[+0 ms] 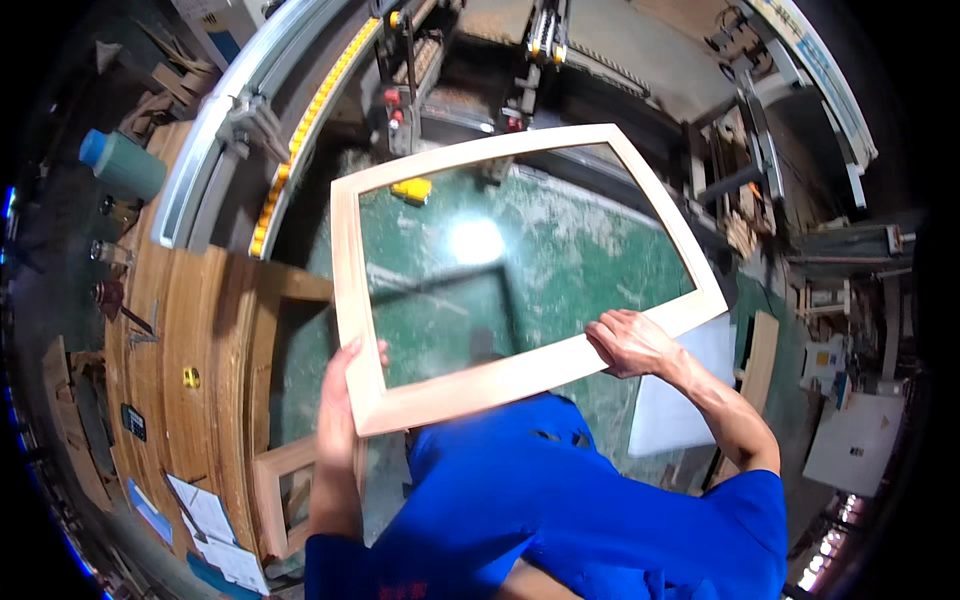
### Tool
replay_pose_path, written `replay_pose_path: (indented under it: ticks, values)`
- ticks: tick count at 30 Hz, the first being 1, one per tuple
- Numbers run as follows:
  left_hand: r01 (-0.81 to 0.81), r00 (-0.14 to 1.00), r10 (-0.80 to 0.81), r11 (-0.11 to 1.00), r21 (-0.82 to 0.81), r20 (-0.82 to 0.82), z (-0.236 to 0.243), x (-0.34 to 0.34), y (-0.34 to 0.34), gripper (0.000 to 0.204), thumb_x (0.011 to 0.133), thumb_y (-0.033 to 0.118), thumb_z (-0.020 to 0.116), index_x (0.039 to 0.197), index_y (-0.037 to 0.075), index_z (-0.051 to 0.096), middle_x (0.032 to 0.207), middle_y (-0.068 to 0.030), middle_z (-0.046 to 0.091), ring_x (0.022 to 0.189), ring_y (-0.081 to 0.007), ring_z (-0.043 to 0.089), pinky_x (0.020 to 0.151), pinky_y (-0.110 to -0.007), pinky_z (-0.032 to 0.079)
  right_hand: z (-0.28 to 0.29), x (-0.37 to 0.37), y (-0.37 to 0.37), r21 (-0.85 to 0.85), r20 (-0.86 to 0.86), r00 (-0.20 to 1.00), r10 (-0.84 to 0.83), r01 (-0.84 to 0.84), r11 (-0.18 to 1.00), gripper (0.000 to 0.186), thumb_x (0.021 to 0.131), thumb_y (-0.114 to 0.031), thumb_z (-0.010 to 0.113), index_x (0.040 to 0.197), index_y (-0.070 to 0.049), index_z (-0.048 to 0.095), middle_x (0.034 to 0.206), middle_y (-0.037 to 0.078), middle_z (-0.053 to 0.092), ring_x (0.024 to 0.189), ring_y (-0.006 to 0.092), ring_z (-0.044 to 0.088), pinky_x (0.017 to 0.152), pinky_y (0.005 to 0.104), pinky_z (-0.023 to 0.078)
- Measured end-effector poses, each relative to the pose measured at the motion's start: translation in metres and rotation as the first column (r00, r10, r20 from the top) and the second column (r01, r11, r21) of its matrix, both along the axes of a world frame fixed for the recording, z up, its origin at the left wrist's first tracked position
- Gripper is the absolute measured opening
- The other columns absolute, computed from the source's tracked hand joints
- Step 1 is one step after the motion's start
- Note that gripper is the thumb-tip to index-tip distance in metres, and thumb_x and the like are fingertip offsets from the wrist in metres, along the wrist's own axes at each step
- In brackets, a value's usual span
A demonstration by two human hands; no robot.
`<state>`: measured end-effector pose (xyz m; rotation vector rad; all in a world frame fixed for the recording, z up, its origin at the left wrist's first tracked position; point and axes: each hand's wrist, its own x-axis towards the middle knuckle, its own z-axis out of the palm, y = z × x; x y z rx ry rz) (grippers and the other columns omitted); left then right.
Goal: The person operates a CNC woodworking machine to process a wooden frame. They place the frame on the machine, adjust various components and clamps, and then remove the finished frame.
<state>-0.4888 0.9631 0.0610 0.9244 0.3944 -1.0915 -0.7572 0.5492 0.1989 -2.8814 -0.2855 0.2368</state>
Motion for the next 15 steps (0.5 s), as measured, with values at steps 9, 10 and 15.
replay_pose_path:
  ticks: [9, 10, 15]
  values:
    - [-0.080, 0.995, 0.089, 0.984, -0.162, 0.048, 0.018, 0.016, -0.177, 0.048, 0.088, 0.010, 0.071, 0.131, 0.001, 0.051, 0.113, -0.0196, 0.065, 0.104, -0.0379, 0.067, 0.099, -0.054, 0.054, -0.017, 0.146, -0.226, -0.266, 0.234, 0.971, 0.049, 0.015, 0.964, 0.013, 0.090, -0.016, 0.065, 0.086, -0.007, 0.057, 0.077, 0.006, 0.056, 0.083, 0.0241, 0.059, 0.084, 0.0382, 0.048]
    - [-0.060, 0.993, 0.077, 0.984, -0.170, 0.093, 0.018, 0.024, -0.202, 0.048, 0.087, 0.010, 0.072, 0.131, 0.001, 0.052, 0.113, -0.0190, 0.064, 0.105, -0.0355, 0.066, 0.102, -0.053, 0.053, -0.023, 0.164, -0.249, -0.287, 0.187, 0.982, 0.017, 0.038, 0.957, 0.013, 0.090, -0.018, 0.064, 0.090, -0.006, 0.058, 0.089, 0.008, 0.061, 0.094, 0.0253, 0.061, 0.091, 0.0410, 0.047]
    - [-0.108, 0.991, 0.126, 0.947, -0.304, 0.039, 0.004, 0.086, -0.321, 0.063, 0.088, 0.002, 0.068, 0.145, 0.003, 0.040, 0.129, -0.0142, 0.055, 0.123, -0.0320, 0.056, 0.113, -0.054, 0.041, -0.056, 0.244, -0.347, -0.122, 0.506, 0.733, -0.455, 0.583, 0.803, 0.040, 0.086, -0.011, 0.063, 0.125, -0.003, 0.054, 0.120, 0.016, 0.061, 0.121, 0.0355, 0.055, 0.106, 0.0460, 0.043]
